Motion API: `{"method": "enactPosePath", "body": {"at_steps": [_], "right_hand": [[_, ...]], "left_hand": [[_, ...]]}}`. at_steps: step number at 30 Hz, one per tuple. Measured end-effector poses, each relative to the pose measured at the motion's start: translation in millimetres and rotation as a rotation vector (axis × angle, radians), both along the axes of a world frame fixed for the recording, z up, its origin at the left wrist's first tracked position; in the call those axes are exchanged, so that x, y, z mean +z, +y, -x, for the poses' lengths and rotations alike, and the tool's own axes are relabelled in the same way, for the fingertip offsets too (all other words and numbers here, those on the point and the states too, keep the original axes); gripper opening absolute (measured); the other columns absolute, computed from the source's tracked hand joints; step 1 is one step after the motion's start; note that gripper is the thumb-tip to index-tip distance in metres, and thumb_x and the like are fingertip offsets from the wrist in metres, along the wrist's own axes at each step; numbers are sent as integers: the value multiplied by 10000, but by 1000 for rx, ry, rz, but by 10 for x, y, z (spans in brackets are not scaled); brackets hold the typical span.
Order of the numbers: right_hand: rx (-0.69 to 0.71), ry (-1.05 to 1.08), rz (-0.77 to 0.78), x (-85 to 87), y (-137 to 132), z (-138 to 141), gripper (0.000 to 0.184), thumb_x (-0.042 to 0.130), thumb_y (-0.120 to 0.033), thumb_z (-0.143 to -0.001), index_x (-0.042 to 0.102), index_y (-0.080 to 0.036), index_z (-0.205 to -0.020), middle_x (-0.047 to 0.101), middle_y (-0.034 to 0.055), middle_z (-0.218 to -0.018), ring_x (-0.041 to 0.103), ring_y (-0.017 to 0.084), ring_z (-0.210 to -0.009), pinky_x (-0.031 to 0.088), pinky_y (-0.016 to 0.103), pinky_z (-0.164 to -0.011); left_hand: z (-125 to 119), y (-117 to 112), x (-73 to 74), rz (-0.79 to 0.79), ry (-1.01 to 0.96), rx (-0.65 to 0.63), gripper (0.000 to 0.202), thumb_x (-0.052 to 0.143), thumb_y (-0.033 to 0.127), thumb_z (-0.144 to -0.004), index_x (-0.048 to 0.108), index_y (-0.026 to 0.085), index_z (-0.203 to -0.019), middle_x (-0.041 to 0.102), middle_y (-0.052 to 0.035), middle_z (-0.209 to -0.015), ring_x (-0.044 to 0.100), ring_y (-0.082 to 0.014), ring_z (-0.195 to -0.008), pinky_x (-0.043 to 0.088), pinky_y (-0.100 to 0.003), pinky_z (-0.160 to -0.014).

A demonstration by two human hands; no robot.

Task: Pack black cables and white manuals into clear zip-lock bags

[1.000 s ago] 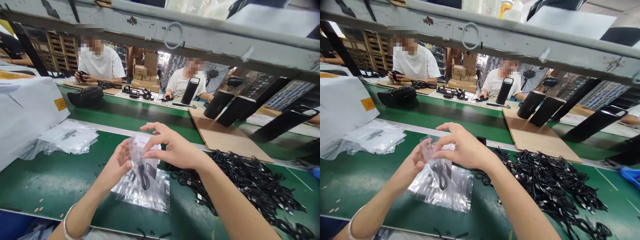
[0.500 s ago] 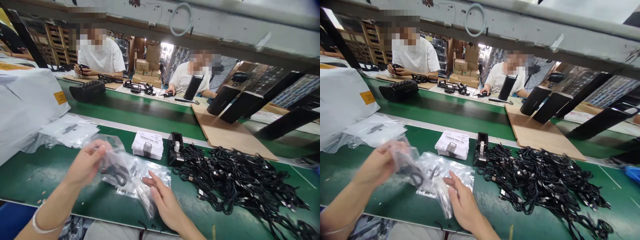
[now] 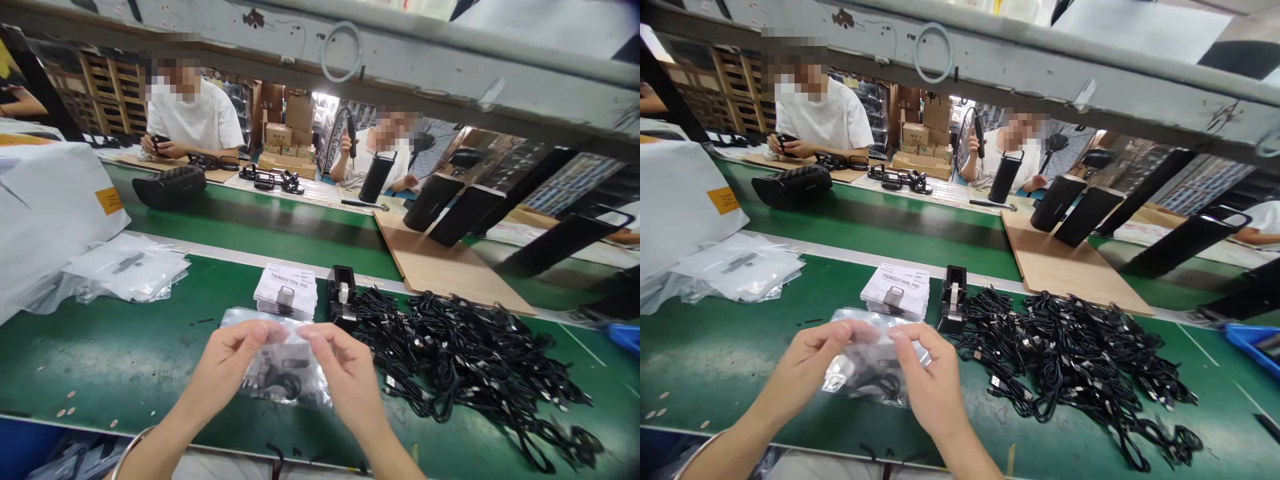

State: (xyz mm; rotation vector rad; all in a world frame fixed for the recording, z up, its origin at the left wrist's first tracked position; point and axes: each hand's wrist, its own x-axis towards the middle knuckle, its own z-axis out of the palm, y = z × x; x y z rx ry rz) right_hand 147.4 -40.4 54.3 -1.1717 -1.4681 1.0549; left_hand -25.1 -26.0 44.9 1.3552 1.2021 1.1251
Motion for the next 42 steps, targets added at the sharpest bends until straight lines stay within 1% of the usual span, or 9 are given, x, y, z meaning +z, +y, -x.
{"method": "enactPosePath", "body": {"at_steps": [12, 16, 23, 28, 32, 34, 36, 39, 42], "right_hand": [[-108, 44, -50, 159, 50, -128, 166, 525, -314, -837, 633, -204, -900, 690, 24, -780, 622, 167, -759, 471, 291, -731], [-105, -38, -184, 187, 67, -162, 150, 527, -260, -835, 625, -195, -740, 646, 28, -846, 591, 162, -794, 457, 273, -714], [-174, -261, -628, 344, 48, -189, 210, 563, -77, -776, 651, -226, -893, 655, 30, -895, 592, 170, -828, 469, 298, -729], [-132, 32, -227, 395, 13, -142, 113, 528, -299, -844, 592, -224, -787, 603, -28, -591, 564, 122, -564, 459, 240, -580], [-33, 17, -130, 280, -49, -142, 387, 593, -513, -728, 568, -208, -966, 625, 42, -840, 571, 191, -786, 463, 295, -705], [26, -57, -35, 181, -53, -158, 283, 615, -444, -735, 624, -190, -860, 629, 44, -806, 571, 177, -726, 463, 276, -659], [10, -27, 85, 62, -30, -178, 208, 593, -372, -772, 646, -173, -739, 626, 28, -696, 553, 135, -586, 451, 241, -562], [-38, 121, 197, -121, 27, -206, 213, 618, -371, -752, 648, -160, -733, 623, 14, -644, 519, 105, -495, 427, 216, -485], [-47, 101, 197, -248, 62, -236, 178, 622, -344, -754, 661, -171, -749, 625, 6, -640, 531, 108, -520, 430, 211, -499]], "left_hand": [[-132, 27, 159, -259, 194, 165, 301, 476, 376, -840, 657, 224, -655, 653, 26, -620, 593, -142, -631, 461, -224, -622], [-147, 50, 208, -326, 233, 216, 272, 480, 350, -841, 633, 228, -652, 618, 45, -589, 562, -125, -598, 433, -203, -586], [-206, 82, 198, -363, 133, 295, 209, 498, 312, -841, 631, 228, -703, 591, 60, -545, 550, -109, -549, 433, -196, -581], [-281, 90, 275, -481, 120, 379, 203, 491, 290, -848, 623, 218, -711, 547, 63, -521, 517, -97, -510, 416, -194, -539], [-308, 87, 261, -571, 151, 380, 172, 513, 259, -837, 628, 209, -719, 530, 61, -520, 474, -79, -451, 395, -193, -494], [-273, 88, 211, -566, 134, 328, 161, 519, 262, -836, 635, 210, -737, 548, 55, -527, 495, -81, -467, 406, -192, -517], [-206, 98, 136, -447, 16, 176, 150, 538, 326, -821, 618, 222, -892, 606, 37, -603, 561, -108, -564, 437, -204, -582], [-98, 138, 0, -77, -156, -122, 468, 647, 399, -713, 501, 214, -1118, 666, -30, -822, 606, -173, -745, 463, -241, -629], [-45, 182, -112, 169, -78, -217, 269, 674, 346, -688, 611, 173, -885, 650, -24, -745, 574, -151, -662, 426, -223, -567]]}}
